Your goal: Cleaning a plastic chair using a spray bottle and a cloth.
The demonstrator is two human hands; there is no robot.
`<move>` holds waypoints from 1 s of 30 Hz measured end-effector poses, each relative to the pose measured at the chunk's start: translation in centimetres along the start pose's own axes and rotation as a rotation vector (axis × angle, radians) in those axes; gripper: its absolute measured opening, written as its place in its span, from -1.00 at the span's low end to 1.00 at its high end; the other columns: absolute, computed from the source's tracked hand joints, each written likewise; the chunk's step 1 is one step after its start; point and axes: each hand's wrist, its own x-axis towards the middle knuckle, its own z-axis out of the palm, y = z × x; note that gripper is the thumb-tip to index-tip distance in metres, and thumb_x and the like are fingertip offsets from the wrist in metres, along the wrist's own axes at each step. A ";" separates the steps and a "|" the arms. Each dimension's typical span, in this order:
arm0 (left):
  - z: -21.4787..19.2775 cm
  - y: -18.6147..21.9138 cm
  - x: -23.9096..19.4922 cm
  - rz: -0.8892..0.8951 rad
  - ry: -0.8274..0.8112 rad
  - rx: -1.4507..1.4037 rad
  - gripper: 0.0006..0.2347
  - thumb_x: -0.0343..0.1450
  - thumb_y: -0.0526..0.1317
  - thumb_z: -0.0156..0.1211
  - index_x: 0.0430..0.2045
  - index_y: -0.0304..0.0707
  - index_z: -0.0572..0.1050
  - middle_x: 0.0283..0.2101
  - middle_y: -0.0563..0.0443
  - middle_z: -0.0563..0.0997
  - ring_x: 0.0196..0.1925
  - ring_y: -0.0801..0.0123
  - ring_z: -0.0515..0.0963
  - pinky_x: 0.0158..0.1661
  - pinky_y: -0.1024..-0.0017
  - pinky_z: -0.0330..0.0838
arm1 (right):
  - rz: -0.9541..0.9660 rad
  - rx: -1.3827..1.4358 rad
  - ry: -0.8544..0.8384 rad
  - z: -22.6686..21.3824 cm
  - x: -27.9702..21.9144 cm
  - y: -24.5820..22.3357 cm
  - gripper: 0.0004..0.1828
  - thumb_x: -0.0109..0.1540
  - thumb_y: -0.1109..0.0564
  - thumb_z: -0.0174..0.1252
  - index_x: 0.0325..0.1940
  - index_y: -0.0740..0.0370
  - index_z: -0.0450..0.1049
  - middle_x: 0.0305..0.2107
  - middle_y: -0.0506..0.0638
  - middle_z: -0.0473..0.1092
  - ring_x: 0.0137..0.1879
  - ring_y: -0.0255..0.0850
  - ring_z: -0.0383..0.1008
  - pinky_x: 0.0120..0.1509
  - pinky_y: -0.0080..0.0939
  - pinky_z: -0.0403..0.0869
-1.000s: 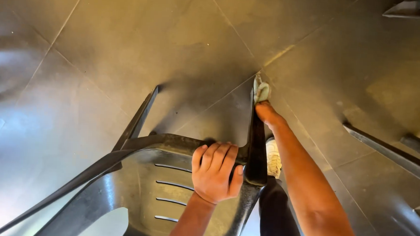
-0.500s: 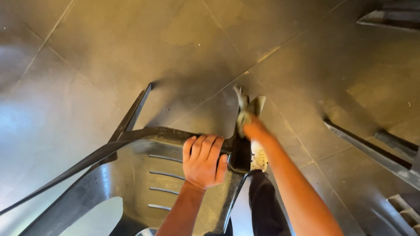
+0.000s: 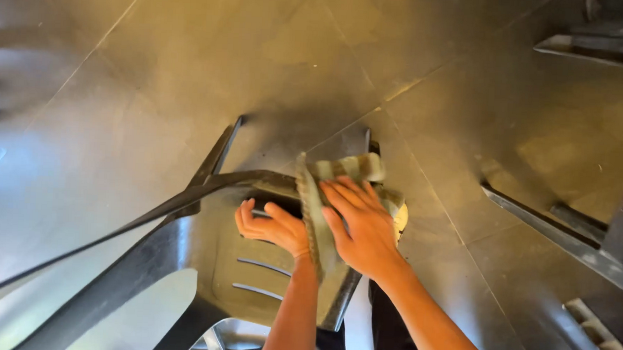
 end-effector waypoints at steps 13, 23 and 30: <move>0.7 0.2 0.2 0.041 0.023 0.101 -0.69 0.63 -0.09 -0.23 0.18 -0.30 0.21 0.24 -0.27 0.23 0.28 -0.10 0.25 0.34 0.01 0.03 | -0.153 -0.196 0.030 3.3 1.6 0.7 -0.53 0.35 -0.15 0.05 0.35 -0.14 0.38 -0.04 -0.14 0.53 0.00 -0.09 0.59 -0.02 0.00 0.55; -0.7 4.3 1.2 0.045 -0.025 0.049 -0.70 0.55 -0.26 -0.21 0.15 -0.44 0.12 0.31 -0.38 0.10 0.28 -0.19 0.18 0.29 -0.03 0.08 | 0.440 0.084 0.456 4.4 -14.5 -5.7 -0.54 0.12 0.47 0.05 0.10 0.37 0.52 0.06 0.12 0.53 0.27 0.04 0.51 0.26 -0.15 0.47; -3.9 3.2 1.2 0.155 -0.236 -0.126 -0.63 0.57 -0.28 -0.09 0.25 -0.41 0.05 0.40 -0.40 -0.02 0.31 -0.14 0.13 0.32 0.03 0.05 | 0.690 0.163 0.687 15.1 -18.7 -5.5 -0.50 0.22 0.30 0.15 0.27 0.44 0.37 0.07 0.30 0.48 0.12 0.20 0.53 0.11 -0.06 0.49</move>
